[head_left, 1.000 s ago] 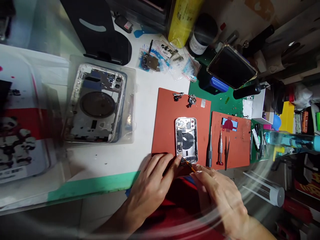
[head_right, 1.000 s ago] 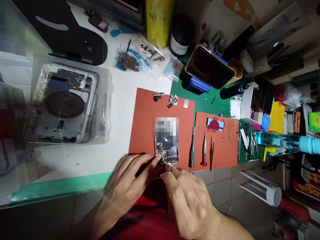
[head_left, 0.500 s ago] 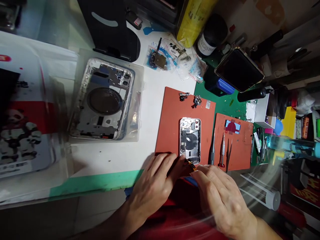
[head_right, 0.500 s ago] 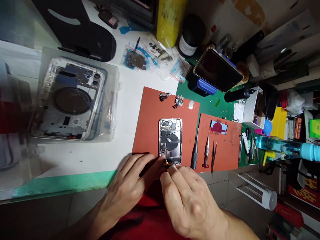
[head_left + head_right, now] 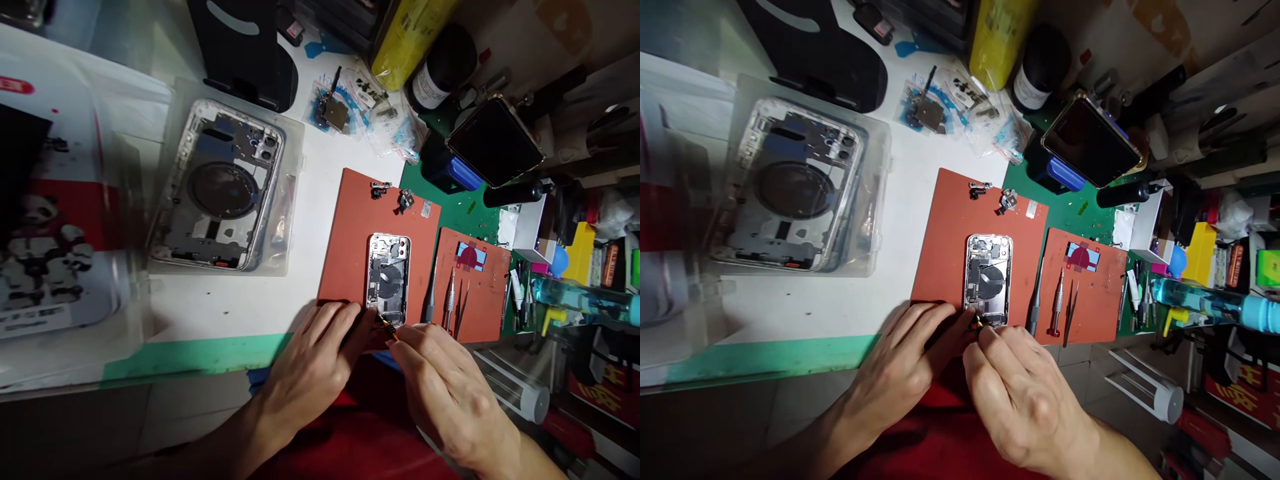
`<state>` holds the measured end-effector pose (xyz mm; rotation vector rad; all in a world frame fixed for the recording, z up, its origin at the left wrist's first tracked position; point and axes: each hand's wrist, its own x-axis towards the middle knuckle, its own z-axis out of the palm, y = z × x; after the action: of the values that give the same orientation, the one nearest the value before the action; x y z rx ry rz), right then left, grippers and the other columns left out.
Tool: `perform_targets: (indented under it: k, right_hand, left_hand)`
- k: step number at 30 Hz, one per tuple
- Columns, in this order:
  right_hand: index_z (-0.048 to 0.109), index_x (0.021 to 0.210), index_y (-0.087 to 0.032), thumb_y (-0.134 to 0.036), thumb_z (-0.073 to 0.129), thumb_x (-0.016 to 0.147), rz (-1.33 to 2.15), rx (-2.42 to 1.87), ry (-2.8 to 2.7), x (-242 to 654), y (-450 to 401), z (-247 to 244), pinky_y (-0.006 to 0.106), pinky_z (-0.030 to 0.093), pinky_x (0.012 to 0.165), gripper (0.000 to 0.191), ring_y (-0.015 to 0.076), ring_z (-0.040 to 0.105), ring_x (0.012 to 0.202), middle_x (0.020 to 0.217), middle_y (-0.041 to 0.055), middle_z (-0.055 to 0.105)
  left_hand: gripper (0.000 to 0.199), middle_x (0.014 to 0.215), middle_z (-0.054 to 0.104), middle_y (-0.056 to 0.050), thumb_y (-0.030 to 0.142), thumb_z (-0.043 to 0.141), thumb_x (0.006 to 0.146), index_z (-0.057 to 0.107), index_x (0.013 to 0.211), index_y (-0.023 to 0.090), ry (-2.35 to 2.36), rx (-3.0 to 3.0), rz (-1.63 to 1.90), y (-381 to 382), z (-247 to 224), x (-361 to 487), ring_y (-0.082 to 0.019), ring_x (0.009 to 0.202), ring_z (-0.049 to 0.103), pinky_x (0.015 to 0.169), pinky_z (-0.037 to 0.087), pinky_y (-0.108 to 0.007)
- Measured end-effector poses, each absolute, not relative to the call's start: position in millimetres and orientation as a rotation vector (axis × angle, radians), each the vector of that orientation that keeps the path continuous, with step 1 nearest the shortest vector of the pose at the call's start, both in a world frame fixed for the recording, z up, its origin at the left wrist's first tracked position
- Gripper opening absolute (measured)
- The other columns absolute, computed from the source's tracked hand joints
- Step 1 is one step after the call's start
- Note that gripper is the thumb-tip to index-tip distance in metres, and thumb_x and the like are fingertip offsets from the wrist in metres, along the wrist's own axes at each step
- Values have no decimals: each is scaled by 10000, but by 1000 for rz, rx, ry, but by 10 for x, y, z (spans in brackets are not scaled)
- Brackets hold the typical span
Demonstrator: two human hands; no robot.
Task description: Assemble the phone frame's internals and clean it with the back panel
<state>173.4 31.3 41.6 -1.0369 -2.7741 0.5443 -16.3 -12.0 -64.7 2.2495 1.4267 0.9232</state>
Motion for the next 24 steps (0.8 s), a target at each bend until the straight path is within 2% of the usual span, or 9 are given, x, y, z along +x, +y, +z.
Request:
perform_targets:
  k: [5, 8, 12, 15, 19, 24]
  right_hand:
    - [657, 1202, -65, 17, 474, 1060, 594, -1109, -2763, 1820, 287, 403, 400, 600, 856, 245, 245, 639, 984, 1099, 160, 710]
    - [649, 1219, -66, 15, 552, 1034, 527, -1129, -2750, 1867, 253, 360, 402, 579, 803, 224, 240, 624, 935, 1072, 151, 696]
    - [640, 1239, -51, 4, 545, 1039, 464, -1101, -2753, 1861, 235, 336, 385, 535, 716, 228, 213, 576, 821, 967, 128, 682]
    - [639, 1231, -58, -7, 514, 1054, 478, -1045, -2782, 1827, 257, 351, 386, 545, 718, 222, 224, 594, 842, 953, 127, 690]
    - [650, 1178, -87, 8, 486, 1054, 524, -1040, -2809, 1807, 312, 398, 374, 567, 718, 227, 215, 615, 824, 930, 114, 704]
    - [674, 1164, -115, -7, 501, 1037, 480, -1038, -2855, 1844, 352, 430, 404, 624, 779, 240, 238, 689, 905, 1044, 142, 739]
  left_hand:
    - [368, 1203, 747, -125, 61, 598, 1012, 695, 1364, 110, 1419, 2233, 897, -139, -685, -174, -278, 1063, 650, 948, 571, -451]
    - [399, 1190, 746, -121, 38, 594, 992, 696, 1367, 126, 1421, 2227, 912, -137, -696, -171, -269, 1066, 654, 922, 579, -418]
    - [380, 1150, 743, -119, 65, 616, 1003, 690, 1373, 114, 1424, 2241, 919, -116, -682, -165, -264, 1035, 653, 898, 576, -410]
    - [332, 1150, 743, -125, 101, 624, 1020, 699, 1343, 90, 1421, 2249, 906, -101, -671, -163, -270, 1015, 651, 864, 568, -410]
    - [314, 1146, 749, -118, 109, 591, 1036, 707, 1327, 117, 1428, 2244, 907, -103, -668, -169, -264, 1001, 651, 844, 562, -404]
    - [362, 1165, 755, -125, 18, 576, 964, 741, 1268, 126, 1437, 2253, 914, -119, -670, -176, -266, 1020, 639, 903, 564, -416]
